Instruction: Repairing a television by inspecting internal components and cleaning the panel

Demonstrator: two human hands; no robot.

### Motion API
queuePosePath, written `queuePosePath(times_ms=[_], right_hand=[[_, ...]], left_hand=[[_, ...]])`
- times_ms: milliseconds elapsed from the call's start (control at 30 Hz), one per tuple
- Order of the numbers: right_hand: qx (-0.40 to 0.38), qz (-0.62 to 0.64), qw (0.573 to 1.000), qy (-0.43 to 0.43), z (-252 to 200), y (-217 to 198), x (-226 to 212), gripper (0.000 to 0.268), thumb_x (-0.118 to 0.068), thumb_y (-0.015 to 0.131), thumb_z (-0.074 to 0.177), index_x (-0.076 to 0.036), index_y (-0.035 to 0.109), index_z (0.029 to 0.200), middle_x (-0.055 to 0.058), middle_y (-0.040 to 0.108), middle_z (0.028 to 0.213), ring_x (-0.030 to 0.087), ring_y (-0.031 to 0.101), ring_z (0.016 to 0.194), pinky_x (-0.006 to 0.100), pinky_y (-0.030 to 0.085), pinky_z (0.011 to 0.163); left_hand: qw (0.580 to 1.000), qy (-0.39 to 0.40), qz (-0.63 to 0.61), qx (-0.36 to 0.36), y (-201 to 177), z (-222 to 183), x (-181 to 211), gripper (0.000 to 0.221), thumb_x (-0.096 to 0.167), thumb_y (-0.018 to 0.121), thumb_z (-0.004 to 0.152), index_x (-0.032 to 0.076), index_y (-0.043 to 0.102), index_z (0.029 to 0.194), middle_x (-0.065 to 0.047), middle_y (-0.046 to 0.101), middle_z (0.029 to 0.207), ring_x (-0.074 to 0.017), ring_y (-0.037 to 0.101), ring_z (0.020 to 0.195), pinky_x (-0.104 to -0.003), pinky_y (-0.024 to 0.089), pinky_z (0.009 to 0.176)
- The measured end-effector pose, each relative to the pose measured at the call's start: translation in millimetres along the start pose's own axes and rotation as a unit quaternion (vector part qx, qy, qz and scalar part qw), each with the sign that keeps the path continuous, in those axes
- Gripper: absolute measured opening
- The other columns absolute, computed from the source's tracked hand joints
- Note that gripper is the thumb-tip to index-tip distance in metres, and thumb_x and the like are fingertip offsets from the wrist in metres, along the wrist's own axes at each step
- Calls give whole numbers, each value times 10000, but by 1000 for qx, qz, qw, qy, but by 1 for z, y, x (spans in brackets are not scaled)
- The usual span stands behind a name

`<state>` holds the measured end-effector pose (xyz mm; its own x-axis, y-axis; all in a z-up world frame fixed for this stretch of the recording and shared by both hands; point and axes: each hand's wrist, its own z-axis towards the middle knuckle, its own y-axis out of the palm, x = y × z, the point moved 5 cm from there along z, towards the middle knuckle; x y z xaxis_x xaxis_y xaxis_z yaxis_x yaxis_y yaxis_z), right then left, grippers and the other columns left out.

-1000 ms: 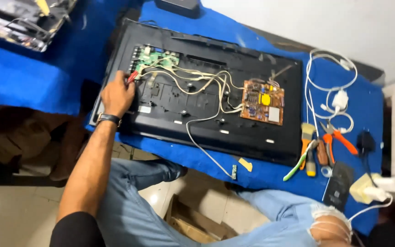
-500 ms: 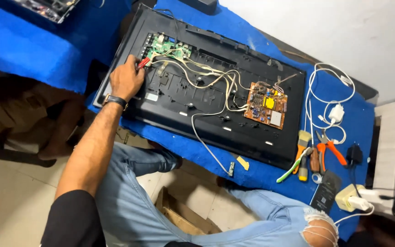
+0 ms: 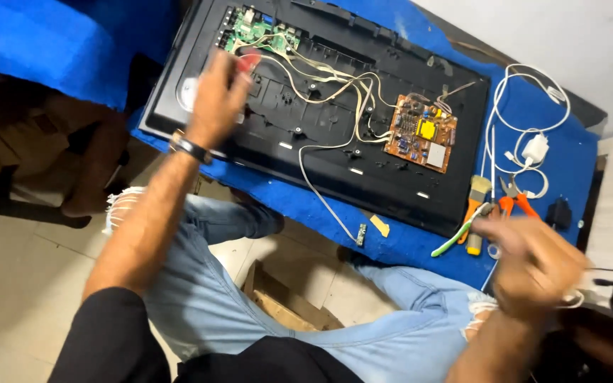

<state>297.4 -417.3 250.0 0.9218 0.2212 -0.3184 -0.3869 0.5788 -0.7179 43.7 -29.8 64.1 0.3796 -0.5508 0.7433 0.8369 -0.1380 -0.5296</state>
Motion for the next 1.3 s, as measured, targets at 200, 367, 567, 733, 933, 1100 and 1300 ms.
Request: queuePosePath(times_ms=[200,367,567,733,933,1100,1300], right_hand=[[-133,126,927,327,-17,113,33,485,-212,706,932,-105,645,1400,154,782,943,288,750,800,384,594,707],[-179,179,889,382,-54,165,31,378,-263,766,899,-139,682,1245,88,768,664,162,708,502,291,557,495],[-121,37,950,284,-46,153,43,184,-277,846,835,-223,781,998,11,772,763,234,752,715,334,576,625],[-43,-35,937,344,-32,113,64,140,-155,795,877,-181,755,1009,28,754,766,209,721,683,302,556,623],[-28,-139,932,333,-34,109,76,154,-179,818,889,-180,757,1031,54,736,738,244,724,693,346,565,620],[-44,-146,933,326,-42,114,81,175,-199,826,869,-210,766,1032,75,727,705,276,736,698,380,570,621],[-66,-140,938,311,-42,116,81,176,-210,815,893,-209,754,1057,92,727,718,295,740,728,393,578,653]], left_hand=[[964,105,-151,-193,70,-78,112,141,220,719,914,180,701,1047,-123,731,870,-411,718,864,-506,565,751],[895,146,-183,-380,113,-126,138,167,273,687,939,154,626,1039,-142,720,872,-410,711,872,-516,559,715],[912,120,-156,-360,109,-122,132,241,308,684,966,163,655,1156,-137,740,936,-372,724,930,-493,582,784],[917,147,-78,-362,124,-136,103,468,313,697,943,119,578,1352,-132,717,1041,-338,699,991,-485,558,843],[857,351,120,-357,147,-162,100,345,402,729,865,174,639,1108,-22,635,1007,-233,603,978,-378,450,852],[842,375,147,-360,151,-167,101,137,310,625,968,180,643,1005,-20,600,911,-226,584,912,-374,405,839],[852,362,113,-361,129,-147,118,130,228,569,996,126,617,1061,-51,644,1016,-241,612,967,-371,458,807]])
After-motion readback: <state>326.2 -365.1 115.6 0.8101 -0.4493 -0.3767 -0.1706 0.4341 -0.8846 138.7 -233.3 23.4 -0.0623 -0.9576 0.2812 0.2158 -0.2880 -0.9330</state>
